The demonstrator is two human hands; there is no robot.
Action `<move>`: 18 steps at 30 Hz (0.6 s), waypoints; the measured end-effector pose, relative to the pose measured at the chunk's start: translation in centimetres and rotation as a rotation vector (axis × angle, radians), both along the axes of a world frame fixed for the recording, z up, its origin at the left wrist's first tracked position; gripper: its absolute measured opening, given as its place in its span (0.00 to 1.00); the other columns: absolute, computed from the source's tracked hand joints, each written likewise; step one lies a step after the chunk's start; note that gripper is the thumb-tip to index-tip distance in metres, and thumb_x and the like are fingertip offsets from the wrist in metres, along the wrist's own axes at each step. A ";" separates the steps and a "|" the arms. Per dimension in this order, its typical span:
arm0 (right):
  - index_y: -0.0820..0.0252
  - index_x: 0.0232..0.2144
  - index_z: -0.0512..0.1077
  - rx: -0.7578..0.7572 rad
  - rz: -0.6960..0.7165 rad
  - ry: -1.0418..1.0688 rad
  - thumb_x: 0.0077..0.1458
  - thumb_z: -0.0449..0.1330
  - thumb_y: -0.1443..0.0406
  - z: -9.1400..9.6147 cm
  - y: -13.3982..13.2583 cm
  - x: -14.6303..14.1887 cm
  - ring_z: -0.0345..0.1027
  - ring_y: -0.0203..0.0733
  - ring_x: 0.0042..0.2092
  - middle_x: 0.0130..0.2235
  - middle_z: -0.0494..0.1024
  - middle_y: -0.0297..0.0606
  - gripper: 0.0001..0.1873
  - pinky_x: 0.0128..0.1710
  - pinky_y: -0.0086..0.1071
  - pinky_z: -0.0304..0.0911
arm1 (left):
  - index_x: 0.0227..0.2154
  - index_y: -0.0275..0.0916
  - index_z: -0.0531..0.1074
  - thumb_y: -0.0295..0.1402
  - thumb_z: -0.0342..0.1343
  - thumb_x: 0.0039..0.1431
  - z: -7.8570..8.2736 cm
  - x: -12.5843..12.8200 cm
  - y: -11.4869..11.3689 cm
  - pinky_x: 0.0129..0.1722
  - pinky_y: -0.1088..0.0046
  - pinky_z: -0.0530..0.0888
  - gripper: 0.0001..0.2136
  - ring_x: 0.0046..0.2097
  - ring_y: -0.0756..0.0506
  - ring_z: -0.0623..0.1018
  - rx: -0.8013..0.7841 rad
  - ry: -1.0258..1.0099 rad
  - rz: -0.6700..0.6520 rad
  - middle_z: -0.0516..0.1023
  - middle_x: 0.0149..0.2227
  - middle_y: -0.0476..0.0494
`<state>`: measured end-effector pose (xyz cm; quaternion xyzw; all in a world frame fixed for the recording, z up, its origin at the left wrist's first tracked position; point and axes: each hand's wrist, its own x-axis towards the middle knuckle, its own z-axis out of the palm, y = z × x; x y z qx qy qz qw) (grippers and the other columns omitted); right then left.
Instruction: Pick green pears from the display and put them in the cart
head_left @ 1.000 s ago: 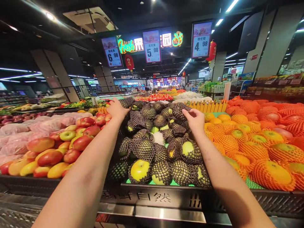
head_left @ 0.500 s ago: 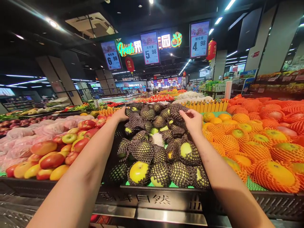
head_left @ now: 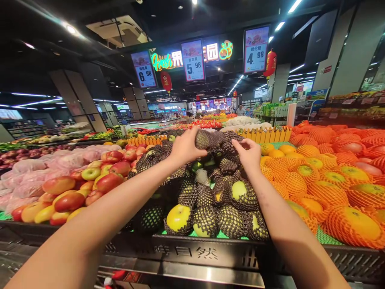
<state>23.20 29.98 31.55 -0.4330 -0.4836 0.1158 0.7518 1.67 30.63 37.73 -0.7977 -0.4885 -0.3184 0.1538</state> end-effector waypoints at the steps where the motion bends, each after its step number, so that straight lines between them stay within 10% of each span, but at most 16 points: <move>1: 0.56 0.20 0.69 0.000 0.007 0.007 0.38 0.67 0.50 0.0 0.0 0.0 0.60 0.40 0.27 0.22 0.69 0.32 0.18 0.31 0.37 0.56 | 0.58 0.41 0.65 0.41 0.68 0.44 -1.4 0.8 -0.7 0.52 0.55 0.74 0.36 0.52 0.31 0.78 -0.097 0.100 -0.005 0.77 0.53 0.35; 6: 0.57 0.21 0.71 -0.004 0.022 0.013 0.40 0.67 0.50 -0.1 0.0 0.0 0.63 0.42 0.28 0.25 0.73 0.35 0.18 0.32 0.37 0.58 | 0.62 0.37 0.61 0.43 0.66 0.46 -7.1 2.7 -2.0 0.51 0.52 0.75 0.40 0.54 0.27 0.77 -0.388 0.389 0.045 0.73 0.56 0.27; 11: 0.57 0.21 0.71 0.012 -0.035 -0.021 0.43 0.67 0.52 -0.1 -0.1 -0.1 0.62 0.41 0.27 0.23 0.72 0.33 0.16 0.31 0.37 0.57 | 0.72 0.35 0.40 0.44 0.61 0.51 -6.5 2.6 -2.9 0.62 0.52 0.67 0.51 0.66 0.26 0.66 -0.594 0.406 0.037 0.58 0.68 0.21; 15: 0.56 0.22 0.70 0.037 -0.127 -0.080 0.47 0.65 0.53 0.0 -0.2 0.0 0.63 0.41 0.27 0.23 0.72 0.32 0.15 0.31 0.36 0.58 | 0.71 0.34 0.47 0.37 0.57 0.55 -6.7 3.0 -7.3 0.68 0.48 0.56 0.42 0.72 0.27 0.51 -0.285 0.301 -0.015 0.43 0.74 0.24; 18: 0.56 0.23 0.70 0.078 -0.291 -0.247 0.51 0.63 0.56 0.0 -0.3 0.4 0.65 0.42 0.30 0.27 0.75 0.34 0.12 0.36 0.37 0.61 | 0.70 0.41 0.52 0.35 0.54 0.59 -10.0 4.1 -11.3 0.68 0.47 0.58 0.35 0.72 0.32 0.54 -0.157 0.226 -0.228 0.49 0.74 0.34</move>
